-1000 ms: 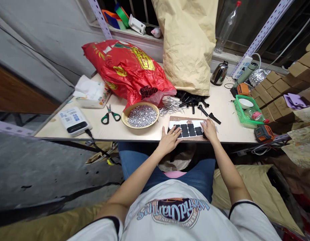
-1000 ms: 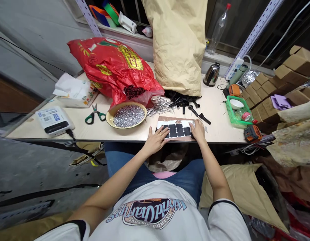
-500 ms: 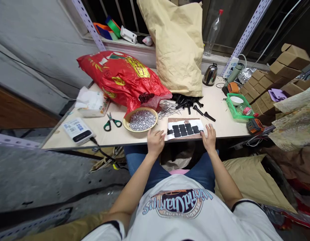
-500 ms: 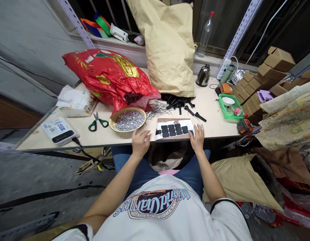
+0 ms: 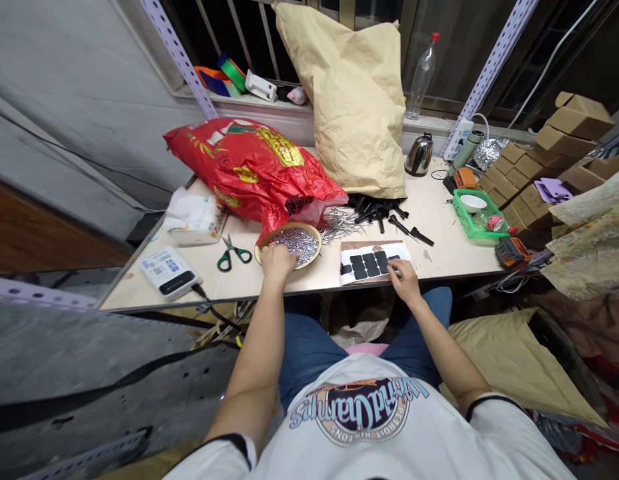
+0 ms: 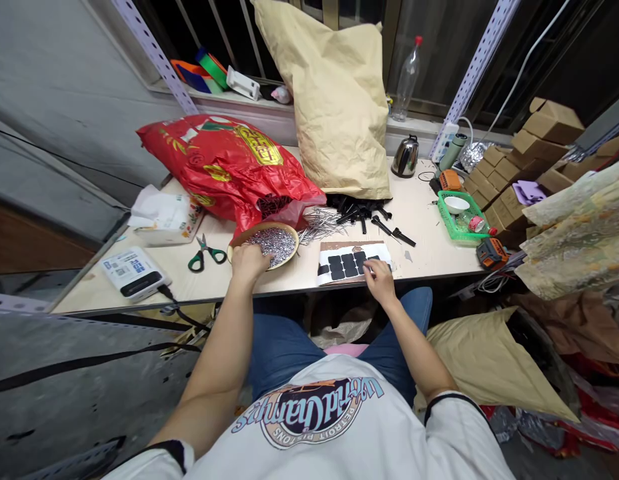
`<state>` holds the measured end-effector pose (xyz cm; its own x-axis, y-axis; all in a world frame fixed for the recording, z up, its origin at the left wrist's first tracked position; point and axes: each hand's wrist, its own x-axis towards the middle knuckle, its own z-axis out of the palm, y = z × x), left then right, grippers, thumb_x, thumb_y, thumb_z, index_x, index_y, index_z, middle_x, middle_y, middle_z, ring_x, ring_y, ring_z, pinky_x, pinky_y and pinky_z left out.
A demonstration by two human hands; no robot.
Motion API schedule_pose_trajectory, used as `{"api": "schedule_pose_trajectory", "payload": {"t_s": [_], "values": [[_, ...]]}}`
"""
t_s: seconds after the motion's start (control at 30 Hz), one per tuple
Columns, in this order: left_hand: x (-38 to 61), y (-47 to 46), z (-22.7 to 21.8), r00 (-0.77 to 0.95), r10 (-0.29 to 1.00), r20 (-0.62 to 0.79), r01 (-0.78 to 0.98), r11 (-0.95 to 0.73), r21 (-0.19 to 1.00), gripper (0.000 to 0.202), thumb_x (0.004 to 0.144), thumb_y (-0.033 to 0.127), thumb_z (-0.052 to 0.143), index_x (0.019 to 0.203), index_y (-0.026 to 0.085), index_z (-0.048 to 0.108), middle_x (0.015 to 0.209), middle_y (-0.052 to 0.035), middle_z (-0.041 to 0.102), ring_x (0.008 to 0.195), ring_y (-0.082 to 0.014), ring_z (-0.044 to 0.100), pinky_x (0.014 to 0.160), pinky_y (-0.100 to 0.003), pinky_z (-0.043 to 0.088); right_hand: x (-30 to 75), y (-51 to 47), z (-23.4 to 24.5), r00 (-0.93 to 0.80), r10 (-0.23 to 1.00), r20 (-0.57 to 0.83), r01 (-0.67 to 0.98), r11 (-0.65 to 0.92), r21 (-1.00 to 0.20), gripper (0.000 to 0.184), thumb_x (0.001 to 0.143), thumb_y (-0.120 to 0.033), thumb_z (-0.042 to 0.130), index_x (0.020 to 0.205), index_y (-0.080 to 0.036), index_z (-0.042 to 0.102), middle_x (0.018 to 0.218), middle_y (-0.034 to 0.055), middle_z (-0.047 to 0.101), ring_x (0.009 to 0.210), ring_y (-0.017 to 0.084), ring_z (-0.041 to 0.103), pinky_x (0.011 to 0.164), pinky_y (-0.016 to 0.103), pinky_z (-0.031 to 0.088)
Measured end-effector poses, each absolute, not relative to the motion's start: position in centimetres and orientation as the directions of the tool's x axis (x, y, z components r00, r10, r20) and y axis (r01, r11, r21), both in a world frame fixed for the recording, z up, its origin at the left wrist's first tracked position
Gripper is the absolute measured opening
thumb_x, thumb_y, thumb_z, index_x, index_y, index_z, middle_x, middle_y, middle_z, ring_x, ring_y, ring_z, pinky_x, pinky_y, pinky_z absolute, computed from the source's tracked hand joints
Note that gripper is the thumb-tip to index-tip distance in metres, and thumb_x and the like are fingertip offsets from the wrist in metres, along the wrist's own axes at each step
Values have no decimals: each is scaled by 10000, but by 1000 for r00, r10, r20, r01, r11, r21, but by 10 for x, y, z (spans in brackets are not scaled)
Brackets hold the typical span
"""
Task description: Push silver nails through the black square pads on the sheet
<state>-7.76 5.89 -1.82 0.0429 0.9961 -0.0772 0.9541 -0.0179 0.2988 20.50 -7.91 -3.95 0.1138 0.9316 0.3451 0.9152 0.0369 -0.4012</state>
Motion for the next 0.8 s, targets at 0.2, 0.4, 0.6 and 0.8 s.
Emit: {"api": "schedule_pose_trajectory", "payload": {"t_s": [0.2,0.4,0.6,0.8], "values": [[-69,64,-23,-3,999,-34,944,14,330,307,774,198,458,958,43,649,1018,-250,602,1021,-365,551,846,-464,454,258,17,2,188,980,72,982,-185,-46,309,912,-176,382,1131,-141,598,1138,121,591,1068,225,516,884,335,426],[-47,67,-18,-77,972,222,882,-38,469,347,815,268,397,980,77,636,971,-199,608,935,-312,551,864,-443,427,301,73,9,-151,985,-83,970,164,182,320,866,-32,358,1012,-118,630,1082,135,594,984,224,502,766,310,365],[-50,70,-18,-111,982,155,925,45,378,335,796,257,439,1000,81,638,988,-204,595,950,-325,543,859,-444,424,338,88,5,-638,730,-245,642,680,353,254,869,-43,390,934,-122,623,1109,123,578,927,199,489,723,301,317],[-72,74,-40,41,999,-5,950,-38,309,258,726,260,538,904,115,657,908,-172,611,890,-323,569,840,-437,445,373,87,-6,-839,345,-422,293,938,185,239,913,-84,384,939,-147,613,1141,86,576,973,164,502,799,306,359]]}}
